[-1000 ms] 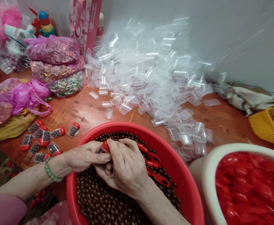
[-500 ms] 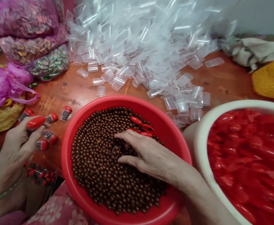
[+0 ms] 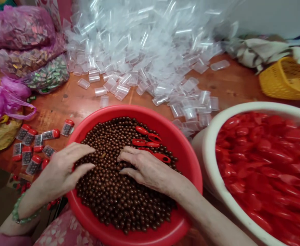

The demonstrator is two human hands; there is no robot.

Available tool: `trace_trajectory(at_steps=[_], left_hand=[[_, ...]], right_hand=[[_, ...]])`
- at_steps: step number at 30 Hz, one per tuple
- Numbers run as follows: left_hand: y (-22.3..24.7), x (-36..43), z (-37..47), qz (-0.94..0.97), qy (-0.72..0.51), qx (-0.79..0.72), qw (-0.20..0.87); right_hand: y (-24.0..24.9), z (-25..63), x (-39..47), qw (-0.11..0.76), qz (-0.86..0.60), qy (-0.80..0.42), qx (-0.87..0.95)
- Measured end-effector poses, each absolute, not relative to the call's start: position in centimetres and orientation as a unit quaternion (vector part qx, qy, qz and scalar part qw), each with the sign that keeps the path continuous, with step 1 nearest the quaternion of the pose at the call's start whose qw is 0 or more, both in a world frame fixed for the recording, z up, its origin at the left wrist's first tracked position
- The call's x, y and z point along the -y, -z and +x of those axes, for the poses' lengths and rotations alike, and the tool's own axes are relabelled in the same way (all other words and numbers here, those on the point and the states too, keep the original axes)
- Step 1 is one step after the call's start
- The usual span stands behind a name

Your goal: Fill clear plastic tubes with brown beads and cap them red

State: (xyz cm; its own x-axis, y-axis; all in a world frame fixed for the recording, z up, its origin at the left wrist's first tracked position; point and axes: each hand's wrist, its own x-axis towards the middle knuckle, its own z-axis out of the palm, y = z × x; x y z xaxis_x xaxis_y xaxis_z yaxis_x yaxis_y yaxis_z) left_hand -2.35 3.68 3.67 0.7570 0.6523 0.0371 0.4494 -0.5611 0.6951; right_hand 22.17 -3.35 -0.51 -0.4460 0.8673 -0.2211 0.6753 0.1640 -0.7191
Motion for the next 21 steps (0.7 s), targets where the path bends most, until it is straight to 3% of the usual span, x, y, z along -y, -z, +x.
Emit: trace_trajectory(at_steps=[5, 10, 21], left_hand=[[-2.4, -2.1, 0.3, 0.858, -0.059, -0.265, 0.435], [-2.1, -1.8, 1.2, 0.798, -0.086, -0.287, 0.524], [-1.9, -2.5, 0.6, 0.798, -0.054, -0.335, 0.499]], right_hand=[[-1.4, 21.4, 3.3, 0.215, -0.507, -0.357, 0.755], [-3.2, 20.2, 3.4, 0.309, -0.486, -0.314, 0.755], [-2.7, 19.9, 2.6, 0.304, -0.450, -0.296, 0.786]])
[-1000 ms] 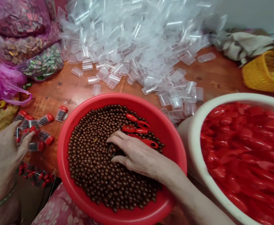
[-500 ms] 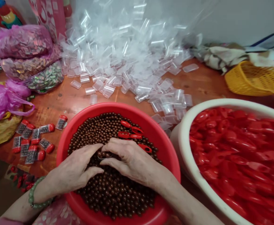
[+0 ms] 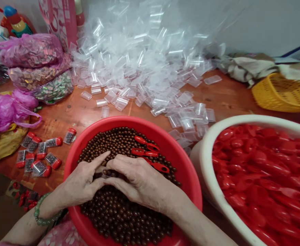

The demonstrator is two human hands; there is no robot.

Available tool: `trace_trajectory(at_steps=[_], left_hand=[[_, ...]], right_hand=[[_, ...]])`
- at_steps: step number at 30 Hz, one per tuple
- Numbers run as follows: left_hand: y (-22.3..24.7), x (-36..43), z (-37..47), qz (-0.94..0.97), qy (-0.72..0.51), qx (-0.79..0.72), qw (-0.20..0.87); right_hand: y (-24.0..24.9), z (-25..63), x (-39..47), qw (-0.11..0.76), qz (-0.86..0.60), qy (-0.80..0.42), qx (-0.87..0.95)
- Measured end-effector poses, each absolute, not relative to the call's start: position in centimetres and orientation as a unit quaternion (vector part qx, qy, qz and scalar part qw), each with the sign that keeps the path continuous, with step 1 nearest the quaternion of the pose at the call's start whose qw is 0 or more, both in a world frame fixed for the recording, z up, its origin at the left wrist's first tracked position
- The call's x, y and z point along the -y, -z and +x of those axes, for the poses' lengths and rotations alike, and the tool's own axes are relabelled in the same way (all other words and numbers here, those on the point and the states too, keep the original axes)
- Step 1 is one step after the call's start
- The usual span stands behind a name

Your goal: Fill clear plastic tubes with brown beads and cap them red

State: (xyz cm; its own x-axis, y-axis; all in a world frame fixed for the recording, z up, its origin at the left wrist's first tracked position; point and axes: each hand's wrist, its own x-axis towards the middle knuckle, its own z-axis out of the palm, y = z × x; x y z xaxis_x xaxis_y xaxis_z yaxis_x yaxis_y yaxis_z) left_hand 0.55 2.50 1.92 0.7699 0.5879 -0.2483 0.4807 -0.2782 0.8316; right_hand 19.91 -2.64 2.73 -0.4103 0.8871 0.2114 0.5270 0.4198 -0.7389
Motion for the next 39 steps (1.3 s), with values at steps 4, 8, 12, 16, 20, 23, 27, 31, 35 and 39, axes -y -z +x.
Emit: trace_trajectory(at_steps=[4, 8, 12, 16, 20, 23, 27, 31, 35, 39], left_hand=[[-2.2, -2.9, 0.6, 0.783, -0.035, -0.337, 0.521], [-2.3, -3.2, 0.6, 0.776, -0.042, -0.320, 0.541], [-2.5, -3.2, 0.5, 0.769, -0.059, -0.323, 0.549], [-2.4, -3.3, 0.4, 0.744, -0.066, -0.337, 0.573], [-1.9, -3.6, 0.2, 0.681, -0.115, -0.372, 0.620], [-2.2, -3.6, 0.2, 0.603, -0.140, -0.366, 0.694], [-3.2, -3.5, 0.7, 0.550, -0.158, -0.342, 0.746], [-3.0, -3.4, 1.3, 0.520, -0.188, -0.345, 0.758], [-2.2, -3.3, 1.2, 0.467, -0.210, -0.334, 0.792], [-2.6, -3.1, 1.0, 0.462, -0.218, -0.319, 0.798]], right_hand=[[-2.5, 20.3, 2.9, 0.335, -0.468, -0.257, 0.776], [-2.8, 20.1, 2.3, 0.306, -0.440, -0.301, 0.789], [-2.4, 19.7, 1.9, 0.279, -0.458, -0.327, 0.778], [-2.7, 20.0, 2.7, 0.233, -0.498, -0.335, 0.765], [-3.8, 21.8, 3.6, 0.098, -0.557, -0.357, 0.744], [-3.7, 23.9, 3.0, 0.057, -0.636, -0.274, 0.720], [-1.5, 25.5, 0.7, -0.017, -0.722, -0.118, 0.681], [0.6, 25.2, -1.0, -0.035, -0.723, -0.095, 0.684], [1.0, 25.0, -0.8, -0.031, -0.708, -0.082, 0.701], [-0.1, 24.9, 0.3, 0.122, -0.690, -0.147, 0.698]])
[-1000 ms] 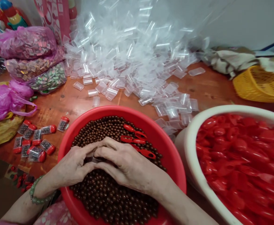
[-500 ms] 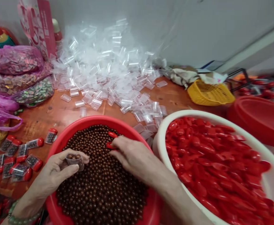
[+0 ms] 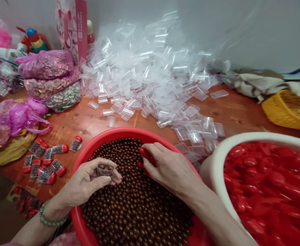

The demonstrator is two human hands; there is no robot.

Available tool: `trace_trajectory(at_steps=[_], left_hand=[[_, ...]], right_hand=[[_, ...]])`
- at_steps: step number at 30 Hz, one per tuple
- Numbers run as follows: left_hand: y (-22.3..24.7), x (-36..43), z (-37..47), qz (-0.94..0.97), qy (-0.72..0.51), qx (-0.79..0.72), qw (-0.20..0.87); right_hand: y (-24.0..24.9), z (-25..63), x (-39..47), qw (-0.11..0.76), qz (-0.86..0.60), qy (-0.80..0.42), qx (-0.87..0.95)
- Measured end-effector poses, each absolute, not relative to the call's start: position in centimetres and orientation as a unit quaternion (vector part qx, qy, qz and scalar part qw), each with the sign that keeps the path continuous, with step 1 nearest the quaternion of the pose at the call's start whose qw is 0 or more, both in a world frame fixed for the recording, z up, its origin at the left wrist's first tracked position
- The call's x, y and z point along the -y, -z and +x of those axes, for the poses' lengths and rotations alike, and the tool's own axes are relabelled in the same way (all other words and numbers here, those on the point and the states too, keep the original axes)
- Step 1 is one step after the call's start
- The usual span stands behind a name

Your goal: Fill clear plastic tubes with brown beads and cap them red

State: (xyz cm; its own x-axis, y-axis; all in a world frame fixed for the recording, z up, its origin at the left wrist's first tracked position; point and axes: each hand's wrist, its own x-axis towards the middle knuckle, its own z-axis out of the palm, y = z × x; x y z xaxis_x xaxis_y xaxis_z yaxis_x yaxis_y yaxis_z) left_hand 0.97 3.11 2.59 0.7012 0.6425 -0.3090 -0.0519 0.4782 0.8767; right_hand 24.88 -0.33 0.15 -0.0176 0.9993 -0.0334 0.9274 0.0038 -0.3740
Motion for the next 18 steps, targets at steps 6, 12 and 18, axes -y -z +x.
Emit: trace_trajectory(at_steps=[6, 12, 18], left_hand=[[-3.6, -2.6, 0.8, 0.451, -0.224, -0.240, 0.830], [-3.8, -2.5, 1.2, 0.488, -0.234, -0.294, 0.788], [-3.3, -2.1, 1.9, 0.485, -0.310, -0.362, 0.733]], right_hand=[[-3.1, 21.7, 1.6, 0.514, -0.640, -0.394, 0.414], [-4.2, 19.6, 1.9, 0.617, -0.569, -0.440, 0.320], [-3.9, 20.0, 2.7, 0.595, -0.582, -0.431, 0.349]])
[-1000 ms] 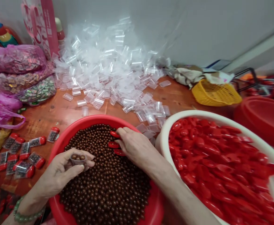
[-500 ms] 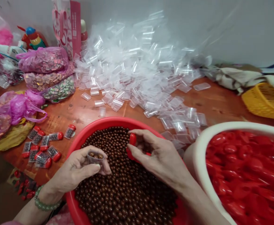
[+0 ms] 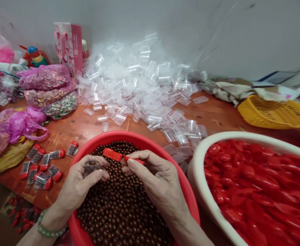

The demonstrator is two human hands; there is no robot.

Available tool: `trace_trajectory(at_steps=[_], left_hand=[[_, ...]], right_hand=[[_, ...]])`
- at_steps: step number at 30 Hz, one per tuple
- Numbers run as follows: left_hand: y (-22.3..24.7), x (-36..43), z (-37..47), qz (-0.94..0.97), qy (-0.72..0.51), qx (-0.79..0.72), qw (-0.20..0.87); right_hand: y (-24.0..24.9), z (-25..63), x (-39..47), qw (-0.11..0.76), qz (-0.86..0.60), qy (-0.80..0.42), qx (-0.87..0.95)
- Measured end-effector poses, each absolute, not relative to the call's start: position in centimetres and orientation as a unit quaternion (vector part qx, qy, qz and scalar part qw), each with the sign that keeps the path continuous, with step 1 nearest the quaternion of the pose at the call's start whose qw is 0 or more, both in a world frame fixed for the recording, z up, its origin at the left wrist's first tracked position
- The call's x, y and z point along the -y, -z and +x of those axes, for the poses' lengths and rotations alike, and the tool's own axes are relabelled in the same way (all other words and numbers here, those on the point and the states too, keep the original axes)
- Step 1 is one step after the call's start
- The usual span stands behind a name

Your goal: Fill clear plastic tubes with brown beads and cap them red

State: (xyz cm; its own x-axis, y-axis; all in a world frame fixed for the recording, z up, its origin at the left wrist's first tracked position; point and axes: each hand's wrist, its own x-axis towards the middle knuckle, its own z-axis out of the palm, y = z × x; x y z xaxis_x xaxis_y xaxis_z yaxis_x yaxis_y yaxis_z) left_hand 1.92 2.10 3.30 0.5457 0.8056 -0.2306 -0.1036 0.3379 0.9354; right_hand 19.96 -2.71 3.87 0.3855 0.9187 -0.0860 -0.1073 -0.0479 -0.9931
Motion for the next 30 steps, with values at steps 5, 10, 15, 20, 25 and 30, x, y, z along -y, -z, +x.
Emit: trace_trajectory(at_steps=[5, 10, 15, 20, 25, 30], left_hand=[[-2.8, -2.0, 2.6, 0.410, -0.364, -0.367, 0.751], [-2.7, -2.1, 3.0, 0.369, -0.363, -0.363, 0.775], [-2.6, -2.3, 2.8, 0.451, -0.347, -0.376, 0.731], [-3.2, -1.9, 3.0, 0.529, -0.308, -0.398, 0.683], [-3.7, -1.2, 4.1, 0.548, -0.300, -0.438, 0.646], [-4.0, -0.4, 4.8, 0.549, -0.308, -0.445, 0.637]], right_hand=[[-3.7, 19.8, 3.4, 0.553, -0.572, -0.472, 0.379], [-3.9, 20.3, 4.0, 0.483, -0.582, -0.443, 0.481], [-4.8, 21.5, 4.3, 0.369, -0.539, -0.434, 0.621], [-4.6, 21.2, 4.0, 0.422, -0.535, -0.520, 0.516], [-3.4, 20.2, 4.6, 0.483, -0.535, -0.554, 0.416], [-3.2, 20.1, 5.6, 0.498, -0.574, -0.514, 0.398]])
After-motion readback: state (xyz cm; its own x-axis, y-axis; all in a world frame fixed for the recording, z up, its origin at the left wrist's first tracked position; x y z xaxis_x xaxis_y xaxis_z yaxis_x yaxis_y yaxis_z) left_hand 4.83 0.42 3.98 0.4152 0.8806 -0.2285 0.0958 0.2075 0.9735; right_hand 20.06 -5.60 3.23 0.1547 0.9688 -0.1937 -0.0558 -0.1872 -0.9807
